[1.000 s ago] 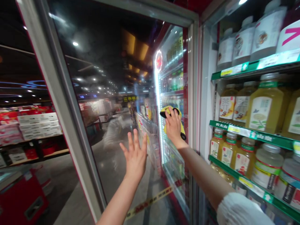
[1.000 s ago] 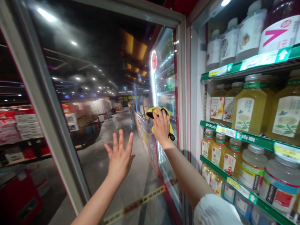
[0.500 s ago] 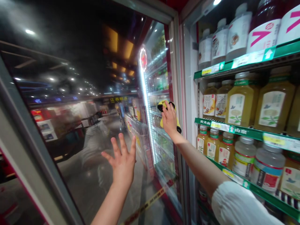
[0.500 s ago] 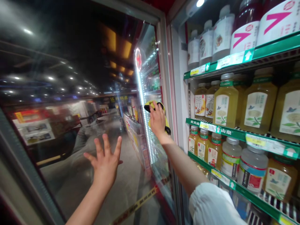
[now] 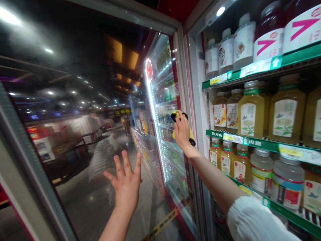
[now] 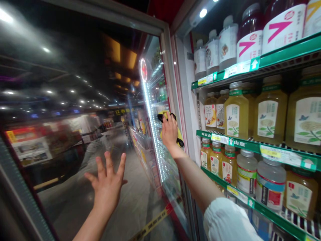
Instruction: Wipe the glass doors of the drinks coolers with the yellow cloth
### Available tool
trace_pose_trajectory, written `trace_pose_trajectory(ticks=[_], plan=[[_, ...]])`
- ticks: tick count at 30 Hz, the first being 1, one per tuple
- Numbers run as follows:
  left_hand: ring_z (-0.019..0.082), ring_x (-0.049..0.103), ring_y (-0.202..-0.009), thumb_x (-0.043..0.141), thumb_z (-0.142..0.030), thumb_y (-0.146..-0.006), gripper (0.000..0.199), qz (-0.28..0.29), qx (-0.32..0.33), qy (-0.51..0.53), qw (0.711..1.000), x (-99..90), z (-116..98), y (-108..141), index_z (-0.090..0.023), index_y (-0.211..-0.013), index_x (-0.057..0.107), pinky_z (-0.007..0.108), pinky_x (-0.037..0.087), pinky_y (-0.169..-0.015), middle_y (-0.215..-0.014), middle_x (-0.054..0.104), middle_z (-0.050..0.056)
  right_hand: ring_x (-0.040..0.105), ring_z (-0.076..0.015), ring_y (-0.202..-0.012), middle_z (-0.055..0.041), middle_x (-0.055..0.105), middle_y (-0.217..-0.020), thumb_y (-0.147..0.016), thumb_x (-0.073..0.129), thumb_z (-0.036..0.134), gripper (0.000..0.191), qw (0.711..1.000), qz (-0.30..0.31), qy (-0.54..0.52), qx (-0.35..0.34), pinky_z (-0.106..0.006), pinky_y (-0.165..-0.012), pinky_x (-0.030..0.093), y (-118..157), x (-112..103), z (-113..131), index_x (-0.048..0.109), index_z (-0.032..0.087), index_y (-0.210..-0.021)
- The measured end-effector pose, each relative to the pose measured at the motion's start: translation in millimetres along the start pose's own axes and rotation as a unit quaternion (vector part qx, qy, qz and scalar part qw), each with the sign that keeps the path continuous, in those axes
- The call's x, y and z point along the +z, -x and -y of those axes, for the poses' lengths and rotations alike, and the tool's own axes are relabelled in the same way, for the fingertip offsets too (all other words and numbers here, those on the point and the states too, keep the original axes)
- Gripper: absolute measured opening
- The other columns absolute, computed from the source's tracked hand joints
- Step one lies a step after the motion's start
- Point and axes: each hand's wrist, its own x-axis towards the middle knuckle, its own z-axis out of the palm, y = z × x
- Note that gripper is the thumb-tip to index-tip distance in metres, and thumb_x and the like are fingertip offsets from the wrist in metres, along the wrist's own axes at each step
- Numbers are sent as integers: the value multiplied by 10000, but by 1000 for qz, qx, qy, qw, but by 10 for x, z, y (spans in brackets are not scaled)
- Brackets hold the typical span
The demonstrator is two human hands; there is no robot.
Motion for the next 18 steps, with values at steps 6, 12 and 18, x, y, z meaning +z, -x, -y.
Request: trace_pose_trajectory(ticks=[6, 12, 18], plan=[[498, 130, -1519, 923, -212, -652, 991, 2, 7, 5, 1000, 31, 49, 4, -315, -1515, 447, 857, 267, -1037, -1646, 212, 251, 377, -273, -1492, -58, 452, -1587, -1032, 329, 225, 495, 998, -41, 32, -18, -544, -1147, 448, -295, 36, 87, 460, 305, -1503], [500, 109, -1527, 906, -252, -683, 1057, 3, 28, 13, 1000, 145, 141, 40, -355, -1565, 333, 863, 237, -1045, -1671, 140, 235, 395, -245, -1476, -49, 519, -1541, -1016, 371, 193, 476, 997, 6, -37, -70, -514, -1184, 412, -59, -78, -24, 552, 299, -1443], [473, 146, -1534, 914, -235, -663, 1045, 6, 2, 3, 1000, 107, 85, 24, -364, -1547, 371, 837, 221, -1082, -1666, 193, 217, 379, -279, -1483, -36, 493, -1570, -1032, 389, 256, 446, 998, -22, -25, -53, -531, -1170, 400, -354, 102, 560, 566, 290, -1441]])
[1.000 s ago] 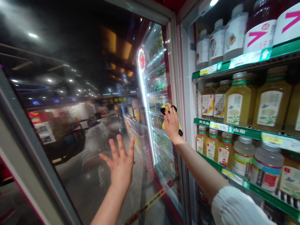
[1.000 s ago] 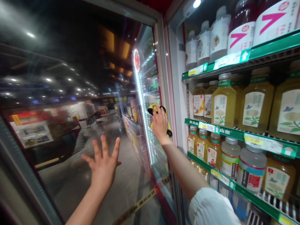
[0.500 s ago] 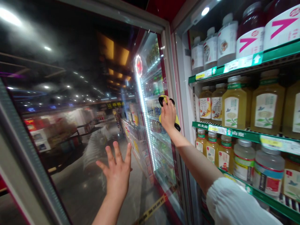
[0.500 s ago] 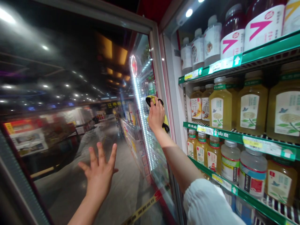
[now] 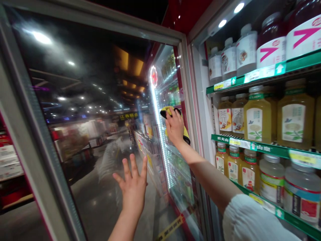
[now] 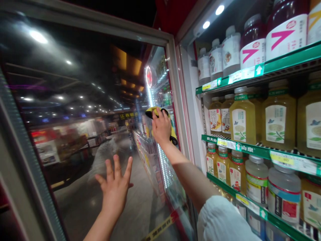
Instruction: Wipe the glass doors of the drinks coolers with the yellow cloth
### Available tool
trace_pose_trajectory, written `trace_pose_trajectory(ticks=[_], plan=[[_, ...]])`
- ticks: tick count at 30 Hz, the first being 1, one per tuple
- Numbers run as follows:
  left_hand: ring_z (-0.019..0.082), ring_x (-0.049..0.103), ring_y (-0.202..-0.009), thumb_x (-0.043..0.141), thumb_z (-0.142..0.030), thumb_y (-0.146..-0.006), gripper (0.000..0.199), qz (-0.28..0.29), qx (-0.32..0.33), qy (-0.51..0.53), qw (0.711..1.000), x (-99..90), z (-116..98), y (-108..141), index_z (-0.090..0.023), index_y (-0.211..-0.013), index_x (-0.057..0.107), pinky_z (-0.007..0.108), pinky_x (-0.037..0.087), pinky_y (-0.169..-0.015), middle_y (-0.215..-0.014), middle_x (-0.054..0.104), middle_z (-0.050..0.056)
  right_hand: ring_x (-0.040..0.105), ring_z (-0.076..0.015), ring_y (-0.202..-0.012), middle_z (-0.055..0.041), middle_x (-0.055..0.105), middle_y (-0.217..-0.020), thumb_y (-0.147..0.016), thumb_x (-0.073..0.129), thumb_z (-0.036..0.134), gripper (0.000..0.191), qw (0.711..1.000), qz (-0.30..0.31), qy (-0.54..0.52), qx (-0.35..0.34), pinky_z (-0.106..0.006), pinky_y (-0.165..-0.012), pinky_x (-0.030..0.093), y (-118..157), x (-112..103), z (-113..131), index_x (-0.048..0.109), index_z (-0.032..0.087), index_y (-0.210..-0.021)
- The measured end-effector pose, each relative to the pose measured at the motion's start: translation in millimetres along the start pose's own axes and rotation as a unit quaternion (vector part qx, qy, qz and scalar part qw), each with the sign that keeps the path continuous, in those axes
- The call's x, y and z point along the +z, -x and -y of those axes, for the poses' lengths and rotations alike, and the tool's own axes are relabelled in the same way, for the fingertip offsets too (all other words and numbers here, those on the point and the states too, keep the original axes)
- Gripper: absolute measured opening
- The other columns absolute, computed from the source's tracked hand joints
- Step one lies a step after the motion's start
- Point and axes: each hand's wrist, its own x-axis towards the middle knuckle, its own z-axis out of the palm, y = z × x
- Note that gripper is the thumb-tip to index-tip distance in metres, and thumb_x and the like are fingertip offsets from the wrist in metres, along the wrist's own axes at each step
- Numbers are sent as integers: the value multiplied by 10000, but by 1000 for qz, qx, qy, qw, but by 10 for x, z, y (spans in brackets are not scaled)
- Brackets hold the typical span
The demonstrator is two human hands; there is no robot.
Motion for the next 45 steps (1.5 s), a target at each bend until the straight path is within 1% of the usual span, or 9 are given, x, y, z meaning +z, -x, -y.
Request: trace_pose_trajectory(ticks=[5, 11, 16, 19, 26, 29, 33, 39, 45], plan=[[445, 132, -1539, 821, -181, -770, 1029, -4, 16, -16, 1000, -8, -8, 29, -377, -1591, 232, 820, 247, -1089, -1670, 141, 218, 453, -252, -1433, -3, 571, -1509, -1009, 450, 182, 435, 982, 112, -17, -149, -481, -1127, 427, 458, -187, 92, 628, 340, -1373], [449, 212, -1519, 747, -108, -822, 936, -20, 3, -49, 999, 67, -54, 44, -366, -1584, 269, 820, 294, -1072, -1648, 242, 229, 377, -290, -1484, -39, 525, -1547, -1009, 424, 193, 467, 999, 46, 0, -19, -536, -1153, 392, 151, -3, 224, 586, 317, -1429], [445, 217, -1525, 850, -202, -747, 1036, 15, 8, -34, 999, 15, -38, 42, -375, -1584, 265, 806, 277, -1096, -1661, 210, 211, 376, -278, -1480, 14, 460, -1597, -982, 471, 169, 503, 985, 118, -24, -120, -531, -1157, 369, 194, 99, 745, 569, 357, -1438], [381, 239, -1539, 833, -166, -755, 1007, 37, 31, -24, 999, -70, 106, 84, -376, -1577, 290, 719, 302, -1155, -1671, 207, 155, 423, -263, -1445, 15, 512, -1561, -960, 492, 132, 515, 969, 158, -44, -185, -513, -1160, 365, 434, 3, 709, 592, 352, -1415], [302, 252, -1552, 809, -158, -771, 982, 35, 14, -16, 999, -325, 677, 246, -370, -1576, 289, 624, 226, -1242, -1669, 251, 52, 358, -322, -1484, -16, 465, -1593, -984, 433, 144, 519, 996, 62, -57, -22, -622, -1149, 339, 240, 251, 1154, 564, 346, -1444], [317, 221, -1560, 824, -180, -762, 999, 24, -28, -33, 999, -434, 902, 295, -354, -1579, 277, 635, 201, -1245, -1675, 241, 55, 372, -307, -1477, 11, 439, -1610, -954, 471, 116, 562, 987, 111, -67, -94, -597, -1169, 334, 285, 285, 1466, 549, 357, -1455], [312, 221, -1557, 826, -173, -758, 1019, 13, -44, -44, 998, -551, 1192, 372, -335, -1588, 258, 570, 235, -1256, -1674, 260, 79, 433, -277, -1436, 25, 505, -1564, -940, 494, 106, 550, 970, 150, -80, -176, -544, -1169, 353, 494, 171, 1393, 586, 364, -1418], [334, 216, -1552, 840, -144, -727, 1014, 25, -36, -50, 998, -549, 1379, 446, -314, -1581, 320, 550, 322, -1229, -1670, 277, 86, 367, -332, -1477, -16, 464, -1594, -976, 455, 152, 528, 993, 75, -80, -32, -631, -1155, 322, 301, 339, 1581, 553, 353, -1454], [311, 193, -1558, 761, -43, -740, 970, 26, -9, -35, 999, -460, 1493, 459, -278, -1579, 337, 533, 307, -1240, -1682, 256, 105, 411, -285, -1450, 26, 460, -1594, -953, 515, 127, 526, 961, 167, -99, -198, -563, -1171, 335, 372, 383, 2014, 575, 352, -1425]])
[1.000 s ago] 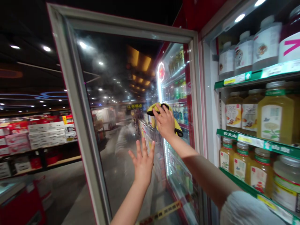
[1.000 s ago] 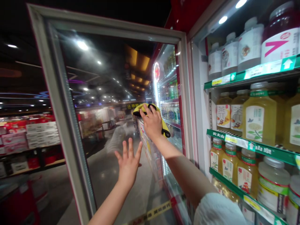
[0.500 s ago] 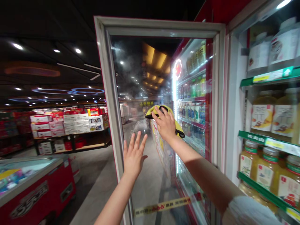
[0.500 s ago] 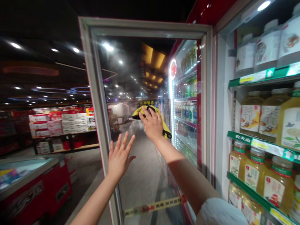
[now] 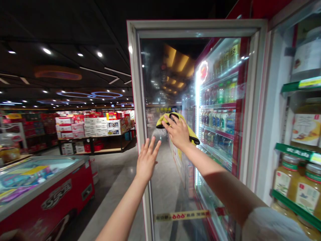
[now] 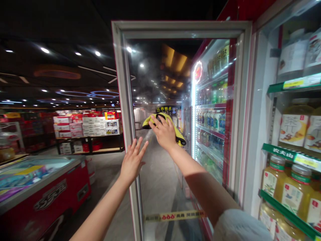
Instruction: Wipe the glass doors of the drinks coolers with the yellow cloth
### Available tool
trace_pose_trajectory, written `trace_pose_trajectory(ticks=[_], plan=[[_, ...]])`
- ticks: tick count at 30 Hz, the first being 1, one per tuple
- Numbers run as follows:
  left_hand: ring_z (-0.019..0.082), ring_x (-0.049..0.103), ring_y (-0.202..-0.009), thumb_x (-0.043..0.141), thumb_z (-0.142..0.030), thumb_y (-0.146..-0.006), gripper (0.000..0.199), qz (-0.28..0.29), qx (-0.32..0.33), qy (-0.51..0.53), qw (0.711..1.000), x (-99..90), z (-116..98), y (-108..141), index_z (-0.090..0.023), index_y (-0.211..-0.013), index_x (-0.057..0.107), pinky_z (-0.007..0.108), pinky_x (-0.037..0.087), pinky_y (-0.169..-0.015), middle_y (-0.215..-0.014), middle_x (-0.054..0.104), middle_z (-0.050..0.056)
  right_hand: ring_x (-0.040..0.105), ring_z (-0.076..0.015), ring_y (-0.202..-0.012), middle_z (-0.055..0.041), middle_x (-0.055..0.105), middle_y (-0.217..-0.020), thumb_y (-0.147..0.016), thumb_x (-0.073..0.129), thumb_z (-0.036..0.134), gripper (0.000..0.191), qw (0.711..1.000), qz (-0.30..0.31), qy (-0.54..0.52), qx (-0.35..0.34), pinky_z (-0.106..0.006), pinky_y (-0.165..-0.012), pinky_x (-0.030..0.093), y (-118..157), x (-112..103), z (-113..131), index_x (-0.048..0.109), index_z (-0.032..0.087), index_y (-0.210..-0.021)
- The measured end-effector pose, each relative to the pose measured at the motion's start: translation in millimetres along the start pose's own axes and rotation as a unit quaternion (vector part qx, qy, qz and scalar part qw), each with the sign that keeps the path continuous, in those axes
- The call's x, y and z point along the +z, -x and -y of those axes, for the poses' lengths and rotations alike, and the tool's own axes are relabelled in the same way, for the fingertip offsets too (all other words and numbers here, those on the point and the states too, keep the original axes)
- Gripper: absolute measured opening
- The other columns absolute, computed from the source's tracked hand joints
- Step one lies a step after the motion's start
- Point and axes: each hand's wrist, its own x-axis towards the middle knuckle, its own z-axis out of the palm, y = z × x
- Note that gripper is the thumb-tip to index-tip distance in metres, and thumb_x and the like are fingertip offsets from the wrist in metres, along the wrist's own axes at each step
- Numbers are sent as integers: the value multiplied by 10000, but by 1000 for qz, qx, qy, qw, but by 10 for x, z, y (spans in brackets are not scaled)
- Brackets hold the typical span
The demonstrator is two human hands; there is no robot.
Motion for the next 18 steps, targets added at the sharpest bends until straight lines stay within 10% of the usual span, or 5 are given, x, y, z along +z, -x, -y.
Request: trace_pose_trajectory(ticks=[10, 18], plan=[[236, 157, -1565, 493, 28, -846, 794, -14, 51, -13, 998, 116, 204, 165, -225, -1580, 331, 463, 334, -1240, -1687, 232, 114, 427, -297, -1447, 6, 535, -1539, -936, 533, 86, 467, 999, -11, -20, 23, -586, -1152, 332, -260, 107, 213, 664, 327, -1314], [235, 170, -1559, 473, 17, -873, 746, -9, 66, -24, 997, 124, 214, 204, -189, -1577, 336, 454, 341, -1239, -1672, 272, 121, 483, -239, -1417, 62, 590, -1484, -951, 545, 101, 420, 987, 72, -32, -143, -521, -1170, 401, -296, 145, 340, 679, 339, -1270]])
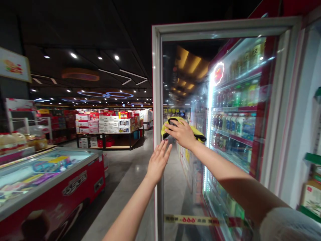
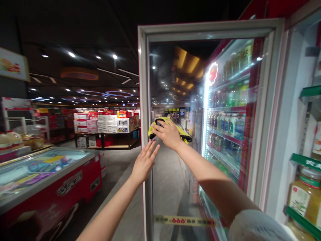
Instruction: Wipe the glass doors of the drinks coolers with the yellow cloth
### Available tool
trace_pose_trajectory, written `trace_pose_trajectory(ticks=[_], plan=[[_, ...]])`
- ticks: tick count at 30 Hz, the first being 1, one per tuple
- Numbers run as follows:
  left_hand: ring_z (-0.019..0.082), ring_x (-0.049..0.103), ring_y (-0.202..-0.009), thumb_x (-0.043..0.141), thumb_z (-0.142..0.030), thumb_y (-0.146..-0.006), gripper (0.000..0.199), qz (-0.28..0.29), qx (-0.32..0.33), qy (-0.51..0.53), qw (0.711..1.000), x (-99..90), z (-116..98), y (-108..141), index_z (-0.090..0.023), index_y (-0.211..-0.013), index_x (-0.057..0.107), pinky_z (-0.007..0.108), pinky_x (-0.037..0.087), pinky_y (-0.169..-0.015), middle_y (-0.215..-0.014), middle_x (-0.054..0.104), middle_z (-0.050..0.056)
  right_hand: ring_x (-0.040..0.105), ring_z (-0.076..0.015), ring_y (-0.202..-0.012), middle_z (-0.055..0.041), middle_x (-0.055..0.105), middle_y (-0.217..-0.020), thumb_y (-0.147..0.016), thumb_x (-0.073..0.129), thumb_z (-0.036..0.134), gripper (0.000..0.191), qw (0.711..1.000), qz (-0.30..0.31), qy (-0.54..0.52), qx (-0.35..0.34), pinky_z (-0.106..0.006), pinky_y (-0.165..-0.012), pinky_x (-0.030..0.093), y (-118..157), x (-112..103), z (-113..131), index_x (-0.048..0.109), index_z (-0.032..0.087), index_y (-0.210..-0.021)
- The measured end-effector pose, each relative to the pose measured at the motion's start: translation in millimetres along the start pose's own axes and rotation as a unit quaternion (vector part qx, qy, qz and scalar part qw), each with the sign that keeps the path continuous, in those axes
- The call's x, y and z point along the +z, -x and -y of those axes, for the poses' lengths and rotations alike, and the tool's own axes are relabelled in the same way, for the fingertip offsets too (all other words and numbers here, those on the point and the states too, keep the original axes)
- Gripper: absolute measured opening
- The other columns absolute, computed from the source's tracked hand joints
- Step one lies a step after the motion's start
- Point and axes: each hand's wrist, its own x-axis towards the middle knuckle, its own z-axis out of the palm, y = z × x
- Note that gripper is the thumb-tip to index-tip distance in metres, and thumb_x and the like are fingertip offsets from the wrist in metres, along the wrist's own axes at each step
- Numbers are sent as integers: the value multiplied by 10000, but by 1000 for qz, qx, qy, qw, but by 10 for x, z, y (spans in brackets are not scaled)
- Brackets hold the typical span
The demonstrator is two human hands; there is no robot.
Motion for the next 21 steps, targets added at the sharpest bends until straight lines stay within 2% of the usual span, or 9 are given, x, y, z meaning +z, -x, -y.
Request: trace_pose_trajectory(ticks=[4, 6, 8, 11, 14, 18, 21], plan=[[225, 160, -1559, 470, 21, -875, 757, -9, 5, -5, 1000, -7, 7, 26, -193, -1584, 317, 442, 347, -1237, -1675, 248, 123, 456, -262, -1444, 53, 569, -1505, -971, 513, 108, 420, 999, -29, 7, 38, -542, -1190, 381, -326, -59, -134, 680, 343, -1276], [227, 170, -1556, 471, 15, -881, 745, -12, 7, -8, 1000, -5, 11, 34, -194, -1581, 326, 437, 354, -1233, -1674, 253, 117, 450, -276, -1449, 42, 557, -1518, -977, 505, 104, 417, 997, -54, 3, 61, -552, -1191, 372, -374, -32, -118, 679, 335, -1276], [232, 175, -1555, 477, 11, -884, 735, -16, 9, -11, 1000, 6, 14, 37, -190, -1577, 334, 432, 357, -1232, -1674, 254, 115, 456, -283, -1442, 31, 549, -1526, -981, 509, 107, 408, 996, -63, 11, 59, -554, -1182, 376, -268, 35, -40, 670, 319, -1290], [237, 177, -1554, 489, 9, -883, 736, -25, 11, -9, 1000, 36, 16, 38, -176, -1578, 330, 432, 350, -1236, -1671, 263, 122, 482, -267, -1411, 34, 558, -1517, -992, 531, 156, 367, 998, -37, 40, 11, -523, -1161, 403, 19, 125, 98, 666, 306, -1298], [237, 168, -1556, 504, 4, -878, 751, -30, 13, 0, 999, 66, 21, 35, -175, -1583, 317, 444, 345, -1239, -1669, 266, 127, 498, -248, -1393, 31, 572, -1503, -1001, 529, 176, 355, 999, -7, 49, -16, -498, -1144, 421, 106, 87, 118, 666, 295, -1306], [232, 149, -1561, 574, -10, -848, 801, -25, 9, 9, 1000, 62, 15, 23, -189, -1584, 315, 438, 335, -1244, -1681, 218, 123, 445, -281, -1437, 0, 522, -1550, -992, 488, 119, 428, 998, -3, 57, 28, -536, -1147, 398, -210, -78, -7, 629, 265, -1369], [246, 147, -1564, 695, -74, -806, 866, -16, -6, 19, 1000, 37, -11, 12, -186, -1581, 323, 441, 329, -1249, -1681, 219, 126, 380, -308, -1479, -30, 451, -1602, -988, 444, 97, 500, 994, -27, 60, 92, -587, -1173, 340, -391, -87, -2, 565, 258, -1445]])
